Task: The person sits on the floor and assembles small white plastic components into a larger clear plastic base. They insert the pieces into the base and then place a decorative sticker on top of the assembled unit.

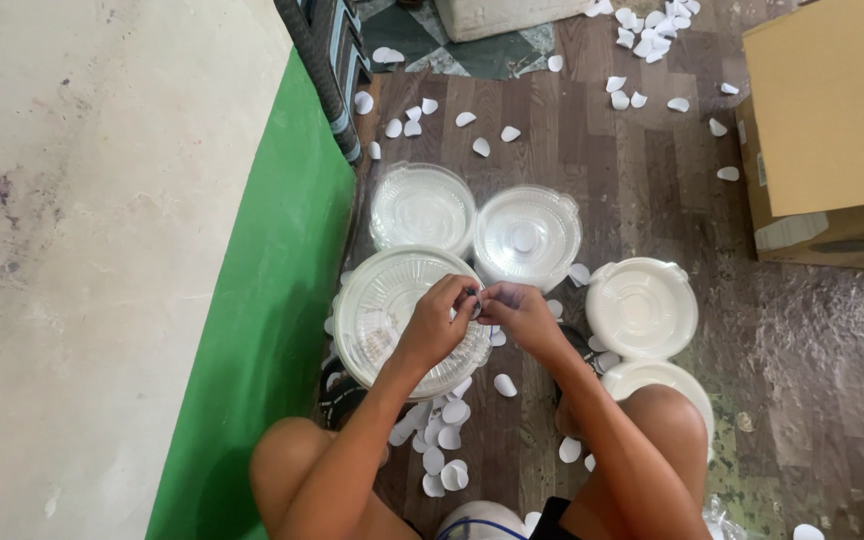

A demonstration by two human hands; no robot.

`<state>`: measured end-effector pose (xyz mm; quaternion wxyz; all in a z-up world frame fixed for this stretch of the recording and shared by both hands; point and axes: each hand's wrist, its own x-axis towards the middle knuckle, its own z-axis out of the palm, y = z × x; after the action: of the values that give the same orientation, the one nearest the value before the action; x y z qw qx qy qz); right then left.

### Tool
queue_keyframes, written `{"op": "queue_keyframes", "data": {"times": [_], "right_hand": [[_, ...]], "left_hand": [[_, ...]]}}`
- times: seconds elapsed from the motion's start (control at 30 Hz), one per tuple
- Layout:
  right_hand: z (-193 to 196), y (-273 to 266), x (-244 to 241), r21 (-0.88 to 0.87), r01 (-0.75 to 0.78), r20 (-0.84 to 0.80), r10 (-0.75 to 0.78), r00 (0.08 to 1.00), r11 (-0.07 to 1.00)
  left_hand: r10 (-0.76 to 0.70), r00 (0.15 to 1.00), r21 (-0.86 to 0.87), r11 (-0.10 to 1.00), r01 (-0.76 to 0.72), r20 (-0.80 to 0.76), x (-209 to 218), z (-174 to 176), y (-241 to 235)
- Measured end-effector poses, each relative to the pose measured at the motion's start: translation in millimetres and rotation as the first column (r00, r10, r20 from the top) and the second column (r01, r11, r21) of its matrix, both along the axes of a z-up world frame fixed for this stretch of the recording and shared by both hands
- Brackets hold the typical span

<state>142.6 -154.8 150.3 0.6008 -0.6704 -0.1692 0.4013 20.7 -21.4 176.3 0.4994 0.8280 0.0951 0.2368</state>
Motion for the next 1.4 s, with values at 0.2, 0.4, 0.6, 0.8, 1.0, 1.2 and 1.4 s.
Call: {"op": "queue_keyframes", "data": {"times": [0.2, 0.4, 0.6, 0.8, 1.0, 1.2, 1.4], "right_hand": [[0.5, -2.0, -1.7, 0.012, 0.049, 0.024, -0.049, 0.998, 0.999], [10.6, -5.2, -3.2, 0.019, 0.055, 0.052, -0.056, 0.997, 0.998], [0.8, -4.7, -6.5, 0.051, 0.082, 0.079, -0.085, 0.993, 0.995], [8.6, -1.9, -12.0, 0.089, 0.080, 0.078, -0.087, 0.993, 0.993], [-6.1, 0.7, -8.0, 0.119, 0.138, 0.037, -0.143, 0.989, 0.983], [4.3, 1.5, -11.9, -0.016, 0.113, 0.122, -0.110, 0.986, 0.993], [13.8, 2.8, -13.8, -0.038, 0.092, 0.143, -0.085, 0.986, 0.995]], "left_hand": [[0.018, 1.000, 0.083, 0.996, -0.019, 0.018, 2.0, 3.8, -4.8], [0.053, 0.999, 0.018, 0.998, -0.053, -0.004, 2.2, 8.1, -8.6], [0.097, 0.995, 0.105, 0.990, -0.094, -0.023, 3.7, -4.2, -12.0], [0.107, 0.994, -0.192, 0.976, -0.104, 0.003, 0.8, 8.2, -11.1], [0.120, 0.991, -0.330, 0.934, -0.135, -0.065, -3.9, 7.4, -7.8], [0.106, 0.982, -0.408, 0.899, -0.162, -0.157, -6.0, 4.6, -8.4], [0.108, 0.971, -0.450, 0.871, -0.195, -0.212, -7.9, 3.1, -4.7]]}}
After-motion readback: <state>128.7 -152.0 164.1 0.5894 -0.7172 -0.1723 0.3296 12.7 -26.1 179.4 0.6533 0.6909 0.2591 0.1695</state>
